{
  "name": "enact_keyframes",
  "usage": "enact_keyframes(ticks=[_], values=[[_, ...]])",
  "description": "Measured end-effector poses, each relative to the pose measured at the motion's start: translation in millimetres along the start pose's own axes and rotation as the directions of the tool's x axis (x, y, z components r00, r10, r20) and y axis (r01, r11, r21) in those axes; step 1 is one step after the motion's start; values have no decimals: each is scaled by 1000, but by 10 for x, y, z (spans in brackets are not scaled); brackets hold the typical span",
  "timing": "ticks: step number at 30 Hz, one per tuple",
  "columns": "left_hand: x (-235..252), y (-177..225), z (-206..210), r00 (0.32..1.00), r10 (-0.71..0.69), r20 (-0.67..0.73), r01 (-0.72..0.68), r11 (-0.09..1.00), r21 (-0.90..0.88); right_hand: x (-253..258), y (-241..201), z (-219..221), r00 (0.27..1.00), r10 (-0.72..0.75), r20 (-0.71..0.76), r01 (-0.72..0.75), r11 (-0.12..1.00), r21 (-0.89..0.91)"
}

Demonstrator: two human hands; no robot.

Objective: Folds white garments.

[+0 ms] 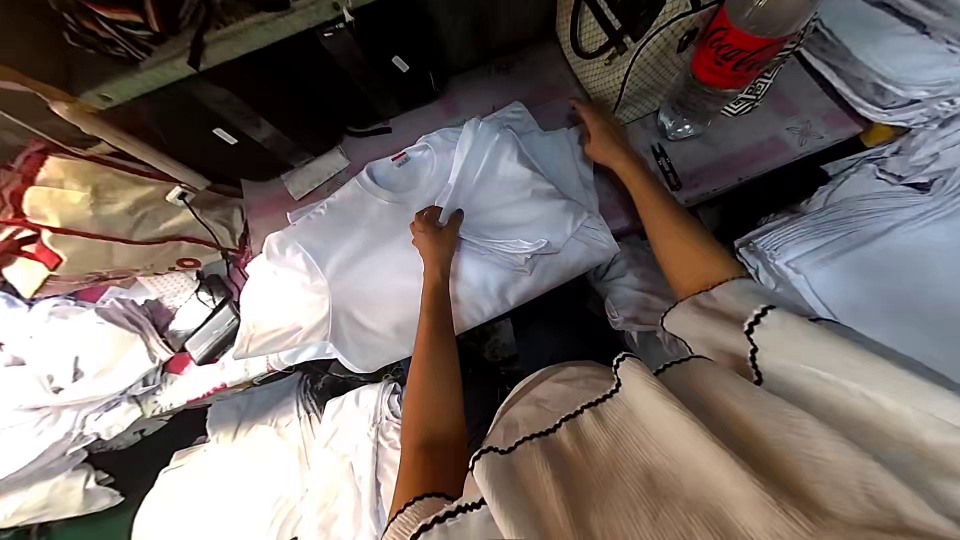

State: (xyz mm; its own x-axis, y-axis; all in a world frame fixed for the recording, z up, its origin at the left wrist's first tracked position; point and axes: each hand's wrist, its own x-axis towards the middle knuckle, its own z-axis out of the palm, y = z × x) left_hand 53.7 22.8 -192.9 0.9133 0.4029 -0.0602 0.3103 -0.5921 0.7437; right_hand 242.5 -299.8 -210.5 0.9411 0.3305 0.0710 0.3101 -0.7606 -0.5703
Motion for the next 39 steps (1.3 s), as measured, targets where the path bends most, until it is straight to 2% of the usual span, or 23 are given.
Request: enact_keyframes(ticks=[2, 5, 7, 9, 10, 11, 12, 13, 14, 15, 16, 18, 19, 21, 23, 24, 25, 27, 29, 31, 35, 37, 39], values=[[13, -22, -29, 998, 53, 28, -54, 998, 41, 218, 154, 74, 983, -57, 173, 70, 995, -68], [41, -50, -77, 993, 87, 75, -94, 992, 82, 275, 0, -140, 913, 54, 403, 54, 967, -250], [63, -57, -75, 990, 108, 92, -117, 989, 93, 223, 37, -349, 887, 50, 459, 44, 981, -191], [83, -34, -71, 988, 114, 102, -125, 987, 99, 50, 140, -623, 939, -52, 340, -4, 987, 160], [90, -29, -69, 989, 110, 101, -120, 988, 98, -61, 172, -726, 963, -86, 255, -17, 927, 375], [99, -32, -65, 990, 110, 92, -118, 989, 87, -165, 168, -764, 980, -100, 171, -22, 804, 595], [105, -36, -61, 991, 107, 84, -112, 991, 66, -270, 128, -741, 988, -95, 122, -36, 626, 779], [112, -30, -62, 992, 91, 87, -95, 995, 38, -370, 92, -665, 990, -89, 106, -53, 457, 888], [121, -15, -75, 993, 61, 101, -63, 998, 19, -473, 77, -559, 990, -85, 110, -72, 366, 928], [137, -5, -92, 992, 21, 125, -22, 1000, 10, -556, 93, -463, 986, -84, 143, -102, 373, 922], [159, -4, -115, 988, -12, 155, 11, 1000, 10, -586, 137, -409, 977, -90, 192, -134, 439, 888], [193, -13, -164, 975, -40, 216, 35, 999, 25, -553, 186, -460, 956, -37, 292, -196, 659, 726], [198, -13, -185, 970, -45, 239, 41, 999, 21, -521, 167, -556, 957, 28, 289, -215, 738, 639], [184, 7, -240, 965, -40, 260, 51, 998, -35, -470, -6, -817, 978, 148, 146, -207, 736, 644], [153, 18, -278, 967, -35, 251, 76, 985, -156, -416, -205, -1002, 994, 106, 30, -88, 602, 793], [118, -2, -268, 969, -36, 243, 94, 968, -231, -414, -225, -1013, 998, 9, 64, -58, 553, 831], [70, -17, -247, 971, -49, 233, 122, 944, -307, -419, -225, -975, 988, -60, 142, -83, 568, 819], [-52, -55, -202, 973, -93, 212, 180, 879, -441, -415, -271, -830, 954, -27, 299, -202, 680, 705], [-163, -101, -183, 965, -106, 241, 221, 821, -526, -413, -420, -704, 946, 54, 318, -249, 749, 614], [-220, -90, -143, 968, -109, 226, 219, 806, -551, -426, -642, -603, 966, 77, 248, -201, 827, 526], [-230, -90, -53, 990, -108, 94, 142, 788, -600, -523, -856, -291, 985, 35, 171, -81, 960, 269], [-239, -106, -3, 994, -102, 36, 99, 729, -678, -672, -1065, -197, 1000, 8, 25, -13, 976, 217], [-309, -113, 73, 995, -97, 5, 66, 638, -767, -977, -1471, -61, 982, -78, -171, 110, 976, 186]])
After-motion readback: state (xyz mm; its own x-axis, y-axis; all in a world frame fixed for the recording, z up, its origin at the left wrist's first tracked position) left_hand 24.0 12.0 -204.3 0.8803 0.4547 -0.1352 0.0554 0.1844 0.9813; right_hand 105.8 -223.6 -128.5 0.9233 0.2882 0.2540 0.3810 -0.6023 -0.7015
